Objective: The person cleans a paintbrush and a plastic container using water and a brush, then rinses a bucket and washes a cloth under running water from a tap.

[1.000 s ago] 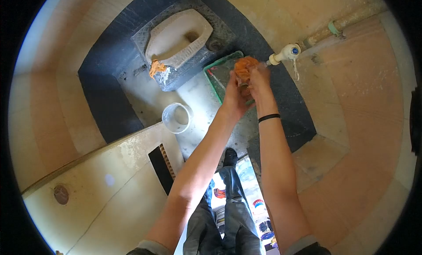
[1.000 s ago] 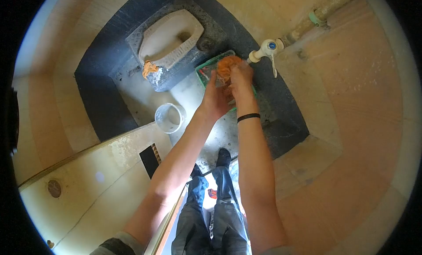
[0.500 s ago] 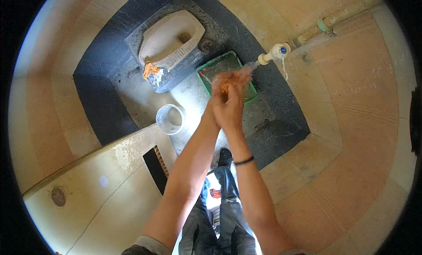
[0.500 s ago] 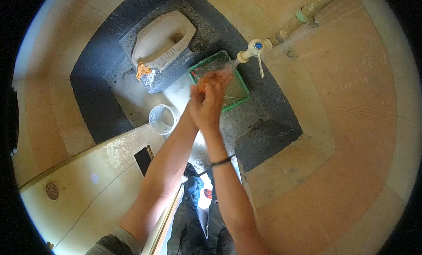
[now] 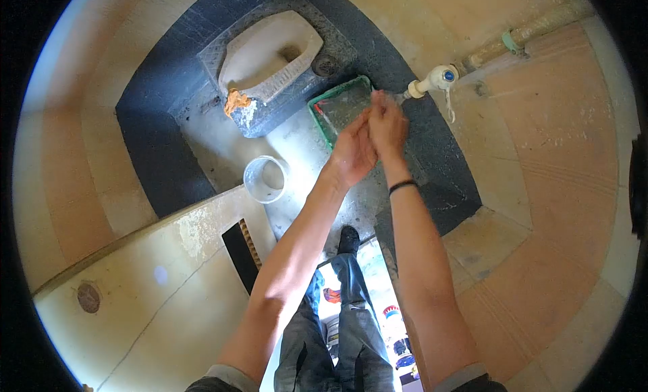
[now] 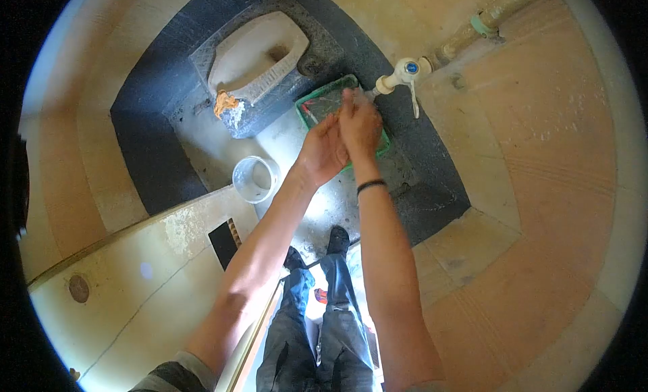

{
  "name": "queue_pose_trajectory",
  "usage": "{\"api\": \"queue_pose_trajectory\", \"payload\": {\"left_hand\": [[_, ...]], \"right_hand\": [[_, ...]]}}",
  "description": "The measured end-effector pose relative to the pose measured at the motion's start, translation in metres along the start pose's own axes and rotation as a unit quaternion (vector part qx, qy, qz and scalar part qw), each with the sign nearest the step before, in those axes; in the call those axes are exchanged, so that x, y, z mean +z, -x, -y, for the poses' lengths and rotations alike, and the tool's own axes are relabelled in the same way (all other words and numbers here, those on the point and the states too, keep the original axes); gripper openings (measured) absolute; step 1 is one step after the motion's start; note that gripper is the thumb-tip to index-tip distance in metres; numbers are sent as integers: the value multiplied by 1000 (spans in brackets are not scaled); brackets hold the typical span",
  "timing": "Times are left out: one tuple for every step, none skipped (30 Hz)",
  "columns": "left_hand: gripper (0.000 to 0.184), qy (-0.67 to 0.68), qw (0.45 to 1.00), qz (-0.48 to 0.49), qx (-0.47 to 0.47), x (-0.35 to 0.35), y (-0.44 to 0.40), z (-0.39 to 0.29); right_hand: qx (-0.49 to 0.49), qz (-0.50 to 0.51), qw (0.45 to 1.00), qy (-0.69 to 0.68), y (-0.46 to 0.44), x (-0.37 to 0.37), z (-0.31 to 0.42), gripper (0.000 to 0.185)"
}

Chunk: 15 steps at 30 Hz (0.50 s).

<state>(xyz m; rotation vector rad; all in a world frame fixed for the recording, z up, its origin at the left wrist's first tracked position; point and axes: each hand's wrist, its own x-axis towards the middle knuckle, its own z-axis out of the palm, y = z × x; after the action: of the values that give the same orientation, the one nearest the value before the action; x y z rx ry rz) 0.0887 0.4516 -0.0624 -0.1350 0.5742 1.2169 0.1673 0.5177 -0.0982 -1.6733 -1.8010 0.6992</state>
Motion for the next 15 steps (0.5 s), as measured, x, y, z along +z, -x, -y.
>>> {"api": "queue_pose_trajectory", "payload": {"left_hand": [[57, 2, 1000, 18, 1, -1, -4, 0], [61, 3, 999, 37, 1, -3, -8, -1], [61, 4, 999, 38, 0, 0, -8, -6], [64, 37, 998, 34, -25, 3, -6, -14], [67, 70, 996, 31, -49, 7, -6, -20], [67, 71, 996, 31, -48, 4, -9, -20], [68, 119, 991, 27, -54, -4, -13, -16], [68, 165, 984, 24, -61, -11, -18, -12], [68, 161, 985, 25, -61, -16, -25, -8], [62, 114, 992, -19, -49, -20, -30, -2], [57, 70, 995, -63, -37, -25, -32, 4], [57, 73, 995, -63, -38, -30, -32, 8], [51, 51, 997, -24, 43, -32, -31, 12], [47, 55, 995, 5, 80, -38, -34, 9], [43, 64, 995, 28, 78, -48, -38, 5]], "right_hand": [[64, 40, 997, -19, -12, -10, 5, 50], [127, 77, 988, -39, -17, -16, 10, 52], [57, 30, 992, -109, -13, -11, 10, 43], [56, 30, 992, -108, -9, -7, 6, 43], [11, 21, 995, -96, -2, -4, 1, 35], [-33, 12, 996, -85, 5, -4, -1, 27], [-33, 13, 996, -86, 12, -9, 2, 27], [-22, -3, 997, -70, 17, -14, 6, 22], [-11, -21, 998, -56, 22, -20, 12, 16], [-10, -22, 998, -57, 29, -23, 19, 16], [-82, -58, 994, -36, 37, -24, 29, 18], [-155, -93, 984, -12, 46, -27, 40, 20], [-140, -88, 983, -74, 57, -29, 55, 19], [-124, -84, 979, -136, 69, -31, 72, 19], [-123, -84, 980, -135, 80, -39, 88, 19]]}}
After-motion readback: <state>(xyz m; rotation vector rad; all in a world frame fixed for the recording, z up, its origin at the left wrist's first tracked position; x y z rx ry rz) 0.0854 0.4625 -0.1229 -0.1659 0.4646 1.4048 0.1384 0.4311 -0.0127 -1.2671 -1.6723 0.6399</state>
